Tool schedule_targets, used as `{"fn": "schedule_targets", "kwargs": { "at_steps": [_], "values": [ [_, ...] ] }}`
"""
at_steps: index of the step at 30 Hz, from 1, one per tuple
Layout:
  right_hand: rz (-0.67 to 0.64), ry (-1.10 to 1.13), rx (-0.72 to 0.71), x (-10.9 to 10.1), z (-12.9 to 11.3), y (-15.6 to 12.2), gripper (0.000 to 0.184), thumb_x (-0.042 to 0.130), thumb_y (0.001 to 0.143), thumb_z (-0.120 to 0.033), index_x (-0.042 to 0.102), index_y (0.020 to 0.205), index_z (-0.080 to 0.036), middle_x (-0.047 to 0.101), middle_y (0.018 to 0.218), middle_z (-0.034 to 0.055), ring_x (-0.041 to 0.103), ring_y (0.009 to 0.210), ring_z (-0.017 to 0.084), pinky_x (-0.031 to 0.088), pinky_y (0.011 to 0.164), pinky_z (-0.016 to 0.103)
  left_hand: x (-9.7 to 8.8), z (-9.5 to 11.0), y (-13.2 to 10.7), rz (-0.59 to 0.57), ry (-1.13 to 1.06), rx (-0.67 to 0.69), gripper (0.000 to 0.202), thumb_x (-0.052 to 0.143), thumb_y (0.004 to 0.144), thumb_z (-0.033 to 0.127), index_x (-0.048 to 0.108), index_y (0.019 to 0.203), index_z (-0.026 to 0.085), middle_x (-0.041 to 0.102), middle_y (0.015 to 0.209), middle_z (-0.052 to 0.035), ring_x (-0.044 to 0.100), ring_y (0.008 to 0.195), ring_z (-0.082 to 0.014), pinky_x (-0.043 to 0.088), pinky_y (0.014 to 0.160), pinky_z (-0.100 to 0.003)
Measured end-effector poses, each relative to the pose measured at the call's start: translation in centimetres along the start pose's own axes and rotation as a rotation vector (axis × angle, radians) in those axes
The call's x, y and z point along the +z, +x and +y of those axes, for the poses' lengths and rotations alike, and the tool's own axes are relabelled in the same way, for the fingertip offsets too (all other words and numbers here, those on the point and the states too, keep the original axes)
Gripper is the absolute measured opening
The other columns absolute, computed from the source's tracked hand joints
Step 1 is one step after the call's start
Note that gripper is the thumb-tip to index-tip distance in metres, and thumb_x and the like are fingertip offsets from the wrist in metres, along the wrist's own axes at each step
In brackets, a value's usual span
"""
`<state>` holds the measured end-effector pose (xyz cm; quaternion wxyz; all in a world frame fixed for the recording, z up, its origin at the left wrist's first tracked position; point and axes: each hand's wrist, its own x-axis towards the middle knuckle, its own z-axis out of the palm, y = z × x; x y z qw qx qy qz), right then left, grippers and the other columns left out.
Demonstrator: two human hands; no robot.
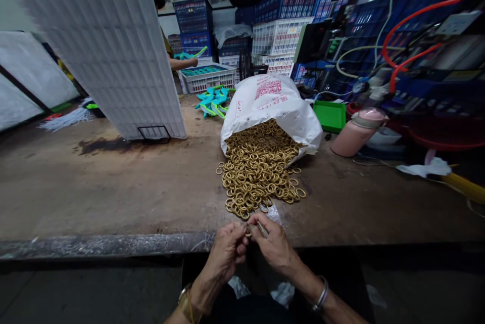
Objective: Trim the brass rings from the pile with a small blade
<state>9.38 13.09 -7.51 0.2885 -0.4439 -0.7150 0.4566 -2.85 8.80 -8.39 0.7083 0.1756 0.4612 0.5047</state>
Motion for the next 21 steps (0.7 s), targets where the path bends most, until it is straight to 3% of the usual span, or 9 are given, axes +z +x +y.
{"fn": "schedule_targets", "kwargs": {
  "at_steps": [5,13,21],
  "values": [
    [0.012,0.125,0.117,0.4,0.6,0.4,0.019,0.044,0.077,-0.033,0.05,0.069,-0.018,0.052,0.061,-0.0031,0.05,0.059,0.01,0.04,0.058,0.021,0.3,-0.2,0.1,0.025,0.018,0.079,0.027,0.061,0.069,0.036,0.045,0.077,0.016,0.051,0.059,0.0043,0.029,0.035,0.0002,0.014,0.034,-0.014],
    [-0.068,-0.123,-0.094,-0.2,-0.7,-0.1,0.016,0.047,0.079,-0.033,0.053,0.082,-0.02,0.06,0.074,-0.0004,0.055,0.069,0.012,0.04,0.064,0.022,-0.1,0.0,0.4,0.024,-0.105,0.021,0.026,0.064,0.063,0.028,0.042,0.072,0.018,0.036,0.047,0.0108,0.021,0.033,0.0001,0.012,0.033,-0.014],
    [0.004,0.009,0.025,0.1,0.3,0.6,0.028,0.042,0.08,-0.041,0.047,0.064,-0.018,0.05,0.058,-0.0037,0.047,0.057,0.01,0.038,0.056,0.021,0.5,-0.2,-0.1,0.081,-0.031,0.183,0.031,0.059,0.069,0.045,0.046,0.077,0.018,0.048,0.057,0.0067,0.027,0.035,-0.0005,0.019,0.033,-0.013]
  ]
}}
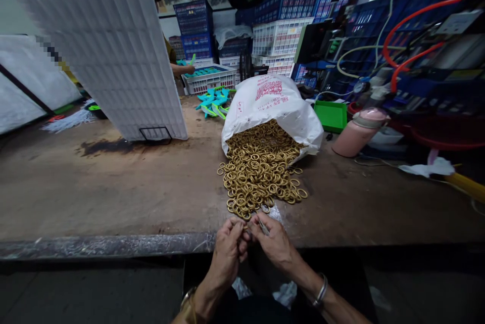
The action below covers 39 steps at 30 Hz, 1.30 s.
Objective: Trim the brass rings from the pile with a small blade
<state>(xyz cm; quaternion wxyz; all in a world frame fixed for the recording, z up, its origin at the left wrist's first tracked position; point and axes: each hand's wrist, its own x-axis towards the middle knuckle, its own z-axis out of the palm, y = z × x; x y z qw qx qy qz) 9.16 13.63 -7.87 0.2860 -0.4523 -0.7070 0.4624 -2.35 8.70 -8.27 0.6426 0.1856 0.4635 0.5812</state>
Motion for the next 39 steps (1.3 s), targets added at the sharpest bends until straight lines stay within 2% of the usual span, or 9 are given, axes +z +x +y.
{"fn": "schedule_targets", "kwargs": {
  "at_steps": [7,13,19,23,25,27,32,36,39],
  "values": [
    [0.001,0.158,0.089,-0.2,0.2,0.5,0.027,0.045,0.077,-0.041,0.047,0.061,-0.018,0.05,0.052,-0.004,0.045,0.051,0.009,0.037,0.053,0.021,0.6,0.4,-0.3,-0.021,0.18,0.034,0.033,0.058,0.069,0.048,0.047,0.075,0.017,0.051,0.057,0.0053,0.028,0.034,-0.0009,0.019,0.032,-0.014],
    [0.001,0.108,0.069,-0.2,0.5,0.3,0.028,0.043,0.078,-0.04,0.045,0.059,-0.018,0.045,0.049,-0.0052,0.043,0.05,0.009,0.035,0.051,0.02,0.3,0.3,-0.2,-0.173,0.207,0.005,0.035,0.051,0.075,0.048,0.05,0.065,0.014,0.04,0.048,0.0064,0.025,0.033,-0.0008,0.016,0.033,-0.016],
    [-0.015,0.151,0.091,-0.6,0.2,0.7,0.029,0.038,0.08,-0.041,0.046,0.063,-0.019,0.046,0.051,-0.0043,0.045,0.049,0.01,0.036,0.051,0.021,0.5,0.7,-0.5,-0.155,0.165,-0.008,0.036,0.054,0.072,0.051,0.049,0.067,0.015,0.04,0.05,0.0069,0.022,0.034,-0.0009,0.013,0.035,-0.017],
    [0.042,-0.157,-0.033,-1.3,0.2,0.6,0.018,0.036,0.079,-0.028,0.05,0.072,-0.019,0.051,0.059,-0.0016,0.048,0.056,0.012,0.035,0.055,0.022,0.6,1.1,-0.8,-0.12,0.17,0.014,0.036,0.056,0.069,0.052,0.047,0.067,0.017,0.034,0.046,0.009,0.02,0.034,-0.0018,0.013,0.035,-0.017],
    [-0.039,-0.332,-0.114,-1.5,0.1,0.2,0.017,0.036,0.073,-0.015,0.051,0.079,-0.02,0.055,0.065,-0.0001,0.05,0.06,0.013,0.033,0.057,0.022,0.5,1.1,-0.8,-0.112,0.161,0.053,0.035,0.057,0.069,0.05,0.047,0.069,0.017,0.037,0.049,0.008,0.024,0.037,-0.002,0.017,0.037,-0.017],
    [-0.127,-0.463,-0.148,-1.4,-0.2,-0.1,0.026,0.034,0.065,-0.007,0.05,0.083,-0.02,0.058,0.067,0.0008,0.052,0.061,0.013,0.032,0.057,0.022,0.5,1.0,-0.8,-0.117,0.146,0.094,0.034,0.059,0.068,0.048,0.047,0.07,0.016,0.04,0.052,0.0071,0.027,0.04,-0.0023,0.02,0.039,-0.016],
    [-0.184,-0.628,-0.116,-0.9,-0.7,-0.4,0.033,0.033,0.06,-0.005,0.049,0.085,-0.019,0.059,0.069,0.0016,0.054,0.064,0.014,0.029,0.057,0.022,0.6,1.0,-0.7,-0.089,0.184,0.105,0.033,0.061,0.068,0.045,0.046,0.067,0.016,0.043,0.054,0.0056,0.029,0.042,-0.0027,0.021,0.04,-0.017],
    [-0.14,-0.696,-0.08,-0.8,0.0,-0.1,0.033,0.035,0.063,-0.004,0.049,0.089,-0.019,0.061,0.071,0.002,0.055,0.065,0.014,0.027,0.056,0.023,0.6,1.0,-1.2,-0.089,0.188,0.054,0.034,0.058,0.069,0.048,0.045,0.064,0.016,0.041,0.051,0.0064,0.025,0.038,-0.0019,0.017,0.038,-0.018],
    [-0.056,-0.78,0.014,-1.8,1.2,0.3,0.031,0.037,0.065,-0.003,0.05,0.088,-0.019,0.061,0.068,0.0024,0.054,0.06,0.014,0.025,0.053,0.023,0.6,1.2,-2.0,-0.136,0.201,0.028,0.033,0.056,0.072,0.047,0.048,0.069,0.015,0.042,0.05,0.0062,0.025,0.037,-0.0017,0.015,0.037,-0.018]
  ]
}}
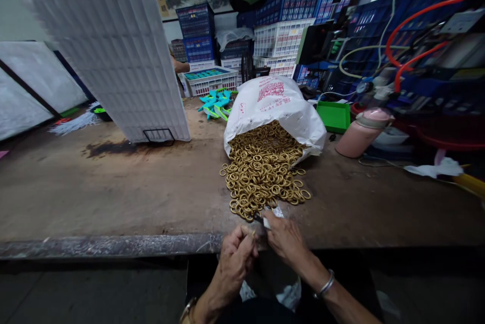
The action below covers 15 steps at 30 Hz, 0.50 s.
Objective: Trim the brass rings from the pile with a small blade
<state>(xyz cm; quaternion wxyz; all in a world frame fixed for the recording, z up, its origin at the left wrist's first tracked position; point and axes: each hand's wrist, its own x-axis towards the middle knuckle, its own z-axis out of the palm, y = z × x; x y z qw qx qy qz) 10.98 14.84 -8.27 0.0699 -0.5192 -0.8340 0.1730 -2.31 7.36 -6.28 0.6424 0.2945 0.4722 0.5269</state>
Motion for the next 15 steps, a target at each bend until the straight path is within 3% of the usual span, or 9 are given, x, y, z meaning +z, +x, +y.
{"fn": "schedule_targets", "kwargs": {
  "at_steps": [7,10,15],
  "values": [
    [0.173,0.006,0.151,-0.6,3.7,0.9,0.018,0.039,0.076,-0.013,0.052,0.086,-0.019,0.063,0.068,0.0035,0.056,0.061,0.015,0.026,0.053,0.023,-0.2,0.2,0.1,-0.001,-0.203,-0.084,0.034,0.059,0.068,0.048,0.048,0.072,0.016,0.051,0.061,0.003,0.032,0.039,-0.0018,0.017,0.036,-0.016],
    [0.176,-0.01,0.201,-0.3,3.9,1.2,0.013,0.04,0.081,-0.024,0.052,0.087,-0.02,0.065,0.071,0.0051,0.058,0.062,0.016,0.025,0.052,0.023,-0.7,-0.4,0.6,0.015,-0.241,-0.078,0.032,0.06,0.07,0.044,0.051,0.073,0.013,0.055,0.068,-0.0013,0.039,0.045,-0.0038,0.023,0.036,-0.015],
    [0.223,-0.05,0.206,0.5,3.4,1.8,0.022,0.044,0.081,-0.036,0.048,0.096,-0.021,0.065,0.079,0.0054,0.059,0.064,0.018,0.024,0.052,0.024,-0.8,-0.8,0.8,0.028,-0.262,-0.028,0.027,0.057,0.073,0.039,0.05,0.074,0.013,0.059,0.074,-0.0056,0.047,0.048,-0.0069,0.03,0.036,-0.016]
  ]
}}
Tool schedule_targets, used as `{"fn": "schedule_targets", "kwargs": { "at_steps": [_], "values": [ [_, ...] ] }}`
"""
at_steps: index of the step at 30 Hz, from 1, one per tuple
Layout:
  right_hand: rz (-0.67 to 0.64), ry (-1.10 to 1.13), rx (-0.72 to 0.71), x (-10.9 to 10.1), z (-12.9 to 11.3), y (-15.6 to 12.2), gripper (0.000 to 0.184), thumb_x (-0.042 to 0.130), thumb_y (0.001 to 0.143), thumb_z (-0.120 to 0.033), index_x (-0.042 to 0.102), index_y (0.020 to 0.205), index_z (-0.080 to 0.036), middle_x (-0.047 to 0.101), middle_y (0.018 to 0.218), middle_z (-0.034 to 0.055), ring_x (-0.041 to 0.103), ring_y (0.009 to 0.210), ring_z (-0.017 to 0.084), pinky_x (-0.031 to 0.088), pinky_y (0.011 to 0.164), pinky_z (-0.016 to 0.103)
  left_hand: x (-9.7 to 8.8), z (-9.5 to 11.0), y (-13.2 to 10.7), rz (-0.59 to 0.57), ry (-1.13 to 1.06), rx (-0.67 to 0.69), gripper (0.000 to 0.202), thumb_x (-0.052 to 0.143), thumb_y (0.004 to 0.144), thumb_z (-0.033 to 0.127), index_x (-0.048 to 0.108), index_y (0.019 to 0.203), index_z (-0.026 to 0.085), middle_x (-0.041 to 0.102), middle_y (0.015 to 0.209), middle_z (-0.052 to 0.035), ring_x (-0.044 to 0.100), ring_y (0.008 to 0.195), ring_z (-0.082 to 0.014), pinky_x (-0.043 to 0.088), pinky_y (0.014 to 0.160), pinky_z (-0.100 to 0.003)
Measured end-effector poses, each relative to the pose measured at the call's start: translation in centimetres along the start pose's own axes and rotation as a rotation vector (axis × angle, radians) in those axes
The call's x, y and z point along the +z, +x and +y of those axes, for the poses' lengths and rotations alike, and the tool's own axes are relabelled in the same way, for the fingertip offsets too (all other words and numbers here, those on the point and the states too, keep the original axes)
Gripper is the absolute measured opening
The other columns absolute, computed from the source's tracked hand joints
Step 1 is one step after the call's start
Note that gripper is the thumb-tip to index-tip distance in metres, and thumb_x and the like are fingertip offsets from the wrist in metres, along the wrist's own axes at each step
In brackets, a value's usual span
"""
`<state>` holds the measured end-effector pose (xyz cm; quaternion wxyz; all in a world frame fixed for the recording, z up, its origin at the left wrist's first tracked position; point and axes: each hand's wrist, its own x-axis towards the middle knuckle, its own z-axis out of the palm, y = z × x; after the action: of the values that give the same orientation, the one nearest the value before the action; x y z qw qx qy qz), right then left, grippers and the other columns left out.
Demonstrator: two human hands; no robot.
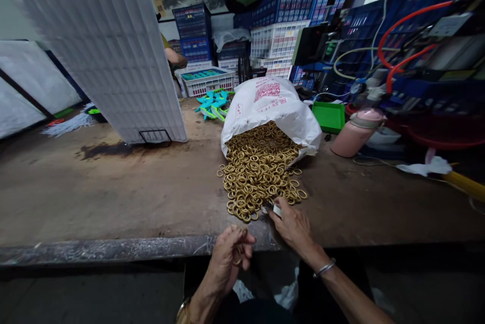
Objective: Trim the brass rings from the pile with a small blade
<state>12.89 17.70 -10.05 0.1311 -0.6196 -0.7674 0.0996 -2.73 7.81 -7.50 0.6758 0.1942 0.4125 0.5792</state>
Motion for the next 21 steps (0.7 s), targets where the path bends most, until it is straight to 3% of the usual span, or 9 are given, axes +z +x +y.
{"fn": "schedule_targets", "kwargs": {
  "at_steps": [7,13,17,21],
  "values": [
    [-0.004,-0.021,-0.097,0.1,-1.3,0.7,0.013,0.045,0.079,-0.022,0.049,0.092,-0.021,0.064,0.084,0.0027,0.057,0.07,0.015,0.023,0.053,0.024,0.0,0.1,0.4,-0.019,-0.053,-0.066,0.026,0.056,0.073,0.034,0.051,0.088,0.014,0.059,0.067,-0.0035,0.05,0.047,-0.0088,0.033,0.035,-0.015],
    [-0.009,-0.023,-0.111,0.1,-1.2,0.5,0.015,0.042,0.076,-0.012,0.051,0.085,-0.02,0.063,0.08,0.0024,0.054,0.066,0.013,0.021,0.053,0.024,-0.6,-0.6,0.5,-0.023,-0.099,-0.079,0.023,0.057,0.072,0.033,0.055,0.068,0.01,0.058,0.071,-0.0072,0.052,0.054,-0.01,0.036,0.037,-0.016],
    [0.016,0.11,-0.144,0.4,-0.5,0.2,0.017,0.04,0.076,-0.014,0.054,0.084,-0.02,0.062,0.075,0.0022,0.054,0.067,0.013,0.026,0.055,0.023,-0.6,-0.4,0.7,-0.001,-0.07,-0.076,0.024,0.059,0.071,0.032,0.053,0.065,0.01,0.057,0.071,-0.0068,0.055,0.057,-0.012,0.036,0.036,-0.017],
    [0.062,0.334,-0.113,1.0,0.0,0.0,0.021,0.04,0.079,-0.026,0.058,0.089,-0.021,0.063,0.075,0.0033,0.055,0.068,0.015,0.035,0.059,0.023,-0.3,-0.2,1.0,0.02,-0.041,-0.107,0.025,0.064,0.067,0.034,0.052,0.069,0.012,0.055,0.064,-0.0025,0.052,0.052,-0.0096,0.033,0.035,-0.015]
  ]
}}
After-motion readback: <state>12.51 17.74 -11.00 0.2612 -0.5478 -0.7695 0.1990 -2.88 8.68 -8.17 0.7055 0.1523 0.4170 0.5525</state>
